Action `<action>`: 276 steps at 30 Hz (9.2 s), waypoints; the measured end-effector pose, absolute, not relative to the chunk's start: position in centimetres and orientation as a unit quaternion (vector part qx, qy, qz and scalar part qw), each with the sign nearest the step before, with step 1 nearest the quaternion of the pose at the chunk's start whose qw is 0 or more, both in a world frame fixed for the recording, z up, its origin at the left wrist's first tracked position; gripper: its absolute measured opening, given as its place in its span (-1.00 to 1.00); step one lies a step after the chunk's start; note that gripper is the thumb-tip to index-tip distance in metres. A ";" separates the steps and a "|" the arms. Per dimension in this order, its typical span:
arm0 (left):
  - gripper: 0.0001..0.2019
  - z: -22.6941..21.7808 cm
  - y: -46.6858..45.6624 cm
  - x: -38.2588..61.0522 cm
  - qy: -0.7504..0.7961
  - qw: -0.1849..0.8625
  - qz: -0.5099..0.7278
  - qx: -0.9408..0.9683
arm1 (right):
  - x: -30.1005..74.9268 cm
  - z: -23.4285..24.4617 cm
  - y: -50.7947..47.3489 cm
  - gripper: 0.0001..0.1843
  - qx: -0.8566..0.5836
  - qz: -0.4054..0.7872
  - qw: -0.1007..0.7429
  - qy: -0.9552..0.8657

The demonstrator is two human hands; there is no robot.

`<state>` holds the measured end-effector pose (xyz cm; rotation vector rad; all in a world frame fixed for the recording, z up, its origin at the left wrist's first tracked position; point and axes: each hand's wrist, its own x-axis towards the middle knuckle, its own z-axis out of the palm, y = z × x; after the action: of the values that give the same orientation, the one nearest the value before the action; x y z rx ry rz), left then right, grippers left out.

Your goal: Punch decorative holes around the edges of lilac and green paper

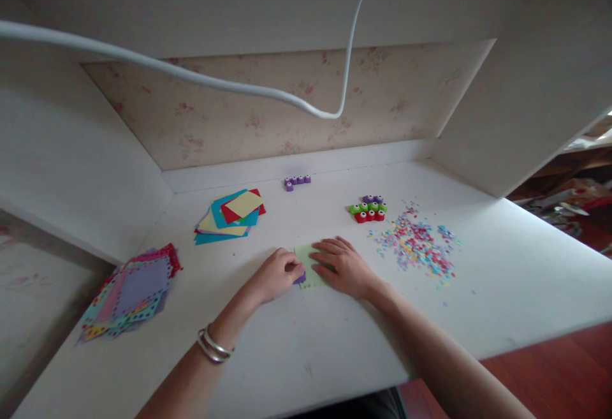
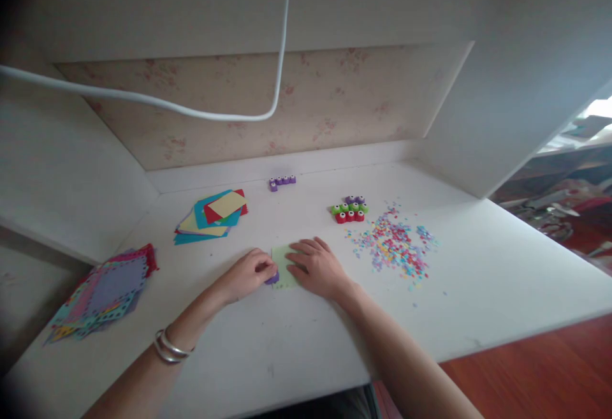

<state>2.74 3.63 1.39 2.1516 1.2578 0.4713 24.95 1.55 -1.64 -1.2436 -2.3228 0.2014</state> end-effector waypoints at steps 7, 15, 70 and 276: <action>-0.69 0.9 2.8 -0.4 0.482 0.263 0.240 0.800 | 25.0 -1.5 1.6 -0.72 -0.460 0.086 0.248 -0.848; -0.69 -1.6 2.3 -1.9 0.468 0.208 0.274 0.814 | 24.5 -0.8 1.5 -0.71 -0.456 0.077 0.289 -0.838; -0.79 -0.4 1.5 -1.2 0.531 0.205 0.293 0.768 | 15.9 0.9 25.4 -0.58 -0.605 0.086 0.145 -0.778; -0.45 -1.2 0.4 1.1 0.399 0.124 0.183 0.890 | 34.7 2.2 16.8 -0.73 -0.756 0.026 0.166 -0.632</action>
<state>1.12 0.40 -1.23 2.5937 1.1635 0.5330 34.71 16.76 2.17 -2.1538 -1.8014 0.0743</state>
